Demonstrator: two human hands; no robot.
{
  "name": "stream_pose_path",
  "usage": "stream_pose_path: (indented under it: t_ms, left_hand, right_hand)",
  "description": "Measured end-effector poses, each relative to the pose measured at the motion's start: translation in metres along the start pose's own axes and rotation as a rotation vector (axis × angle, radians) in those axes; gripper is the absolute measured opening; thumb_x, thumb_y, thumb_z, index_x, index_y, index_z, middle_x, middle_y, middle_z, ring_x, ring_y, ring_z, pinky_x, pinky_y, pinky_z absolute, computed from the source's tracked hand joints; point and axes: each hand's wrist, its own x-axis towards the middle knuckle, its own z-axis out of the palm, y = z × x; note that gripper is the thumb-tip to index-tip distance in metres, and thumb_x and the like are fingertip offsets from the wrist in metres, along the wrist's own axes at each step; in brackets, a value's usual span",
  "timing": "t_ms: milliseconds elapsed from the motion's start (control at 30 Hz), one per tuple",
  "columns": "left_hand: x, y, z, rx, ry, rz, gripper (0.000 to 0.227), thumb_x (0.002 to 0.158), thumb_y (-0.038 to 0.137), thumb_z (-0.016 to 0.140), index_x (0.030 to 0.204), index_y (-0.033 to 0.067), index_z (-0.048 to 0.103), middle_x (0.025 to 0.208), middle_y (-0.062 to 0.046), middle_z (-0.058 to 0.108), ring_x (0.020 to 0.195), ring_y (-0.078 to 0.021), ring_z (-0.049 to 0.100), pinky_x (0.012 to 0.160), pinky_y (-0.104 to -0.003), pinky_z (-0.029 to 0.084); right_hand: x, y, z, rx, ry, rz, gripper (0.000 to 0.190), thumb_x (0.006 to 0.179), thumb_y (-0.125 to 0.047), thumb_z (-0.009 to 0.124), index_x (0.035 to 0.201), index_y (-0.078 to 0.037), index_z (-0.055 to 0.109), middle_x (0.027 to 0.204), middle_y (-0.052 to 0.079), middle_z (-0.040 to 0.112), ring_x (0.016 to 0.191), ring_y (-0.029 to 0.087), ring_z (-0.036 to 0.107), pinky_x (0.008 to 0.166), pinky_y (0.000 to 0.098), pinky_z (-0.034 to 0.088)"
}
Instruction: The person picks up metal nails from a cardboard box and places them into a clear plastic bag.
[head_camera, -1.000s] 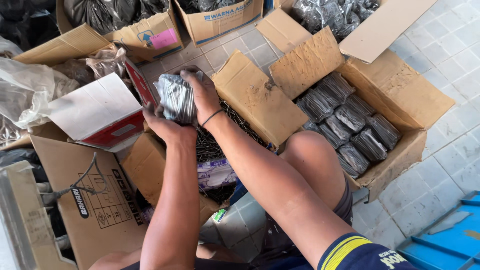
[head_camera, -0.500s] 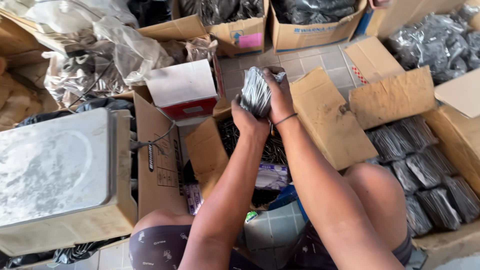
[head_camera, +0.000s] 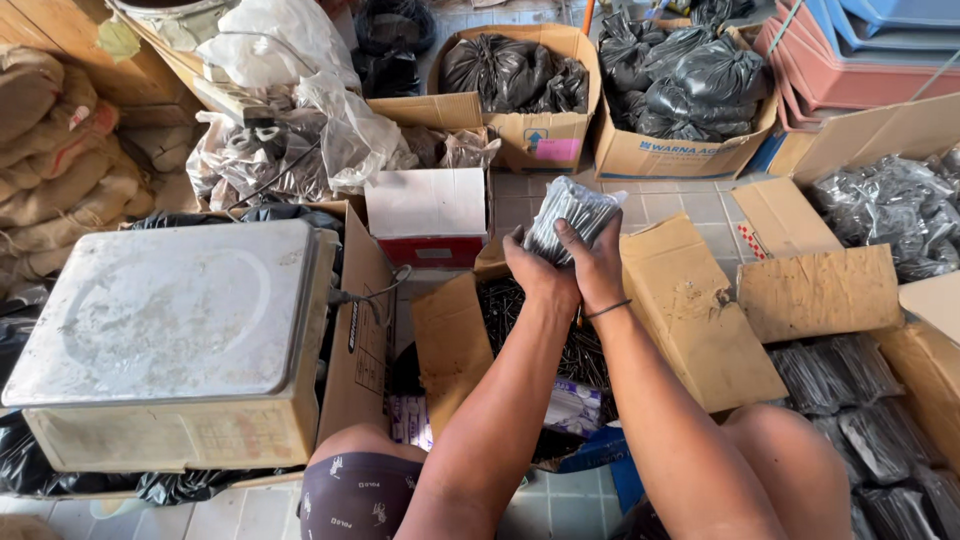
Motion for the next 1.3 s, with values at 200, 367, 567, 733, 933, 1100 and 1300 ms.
stream_pose_path:
  t_ms: [200, 367, 567, 733, 933, 1100, 1300]
  left_hand:
    - [-0.018, 0.008, 0.029, 0.087, 0.005, 0.069, 0.048, 0.095, 0.047, 0.082, 0.125, 0.0106, 0.076, 0.125, -0.018, 0.076, 0.12, -0.0355, 0.076, 0.107, -0.05, 0.06]
    - [-0.043, 0.006, 0.029, 0.374, 0.01, 0.108, 0.047, 0.105, 0.045, 0.072, 0.13, 0.0055, 0.078, 0.13, -0.019, 0.075, 0.122, -0.0298, 0.072, 0.11, -0.047, 0.058]
    - [-0.012, -0.016, 0.02, 0.678, -0.199, 0.024, 0.056, 0.102, 0.053, 0.07, 0.131, 0.0046, 0.074, 0.125, -0.02, 0.069, 0.116, -0.0389, 0.07, 0.097, -0.057, 0.057]
    - [-0.097, -0.007, 0.056, 0.868, -0.443, -0.021, 0.065, 0.109, 0.054, 0.061, 0.155, 0.008, 0.055, 0.15, -0.019, 0.05, 0.145, -0.0379, 0.047, 0.117, -0.056, 0.04]
    - [-0.116, -0.047, 0.025, 0.451, -0.476, -0.503, 0.083, 0.099, 0.074, 0.07, 0.144, 0.0049, 0.07, 0.128, -0.022, 0.08, 0.104, -0.0402, 0.082, 0.087, -0.061, 0.072]
    - [-0.068, -0.087, -0.018, 0.541, -0.408, -0.566, 0.067, 0.104, 0.06, 0.071, 0.14, 0.0038, 0.074, 0.13, -0.02, 0.081, 0.111, -0.0385, 0.08, 0.095, -0.058, 0.067]
    - [-0.117, -0.104, -0.001, 0.658, -0.432, -0.65, 0.082, 0.099, 0.07, 0.066, 0.15, 0.0056, 0.071, 0.15, -0.025, 0.073, 0.131, -0.0505, 0.072, 0.109, -0.067, 0.058]
  right_hand:
    - [0.011, 0.014, -0.012, 0.022, -0.026, -0.218, 0.091, 0.098, -0.04, 0.093, 0.169, -0.022, 0.039, 0.17, 0.019, 0.054, 0.164, 0.039, 0.046, 0.139, 0.0607, 0.031]
    - [0.018, 0.002, -0.024, -0.072, -0.008, -0.105, 0.094, 0.087, -0.036, 0.1, 0.16, -0.018, 0.045, 0.161, 0.017, 0.059, 0.154, 0.038, 0.052, 0.134, 0.0585, 0.04]
    - [0.035, -0.046, -0.039, 0.215, 0.09, -0.163, 0.075, 0.085, -0.011, 0.1, 0.146, 0.001, 0.059, 0.142, 0.016, 0.063, 0.144, 0.033, 0.055, 0.124, 0.0514, 0.046]
    - [0.058, -0.099, -0.119, -0.616, -0.238, -0.183, 0.092, 0.068, -0.046, 0.108, 0.139, -0.004, 0.066, 0.142, 0.022, 0.077, 0.144, 0.045, 0.066, 0.122, 0.0611, 0.052]
    - [0.028, -0.097, -0.157, -0.911, -0.404, -0.044, 0.09, 0.071, -0.073, 0.092, 0.136, -0.016, 0.068, 0.142, 0.015, 0.079, 0.141, 0.038, 0.07, 0.12, 0.0512, 0.057]
    - [-0.027, -0.098, -0.184, -1.007, -0.381, 0.002, 0.103, 0.089, -0.065, 0.078, 0.169, -0.019, 0.034, 0.149, 0.025, 0.071, 0.144, 0.044, 0.067, 0.124, 0.0572, 0.054]
    - [-0.02, -0.094, -0.241, -0.896, -0.465, 0.13, 0.125, 0.075, -0.07, 0.088, 0.176, -0.026, 0.029, 0.159, 0.026, 0.065, 0.151, 0.044, 0.061, 0.131, 0.0529, 0.049]
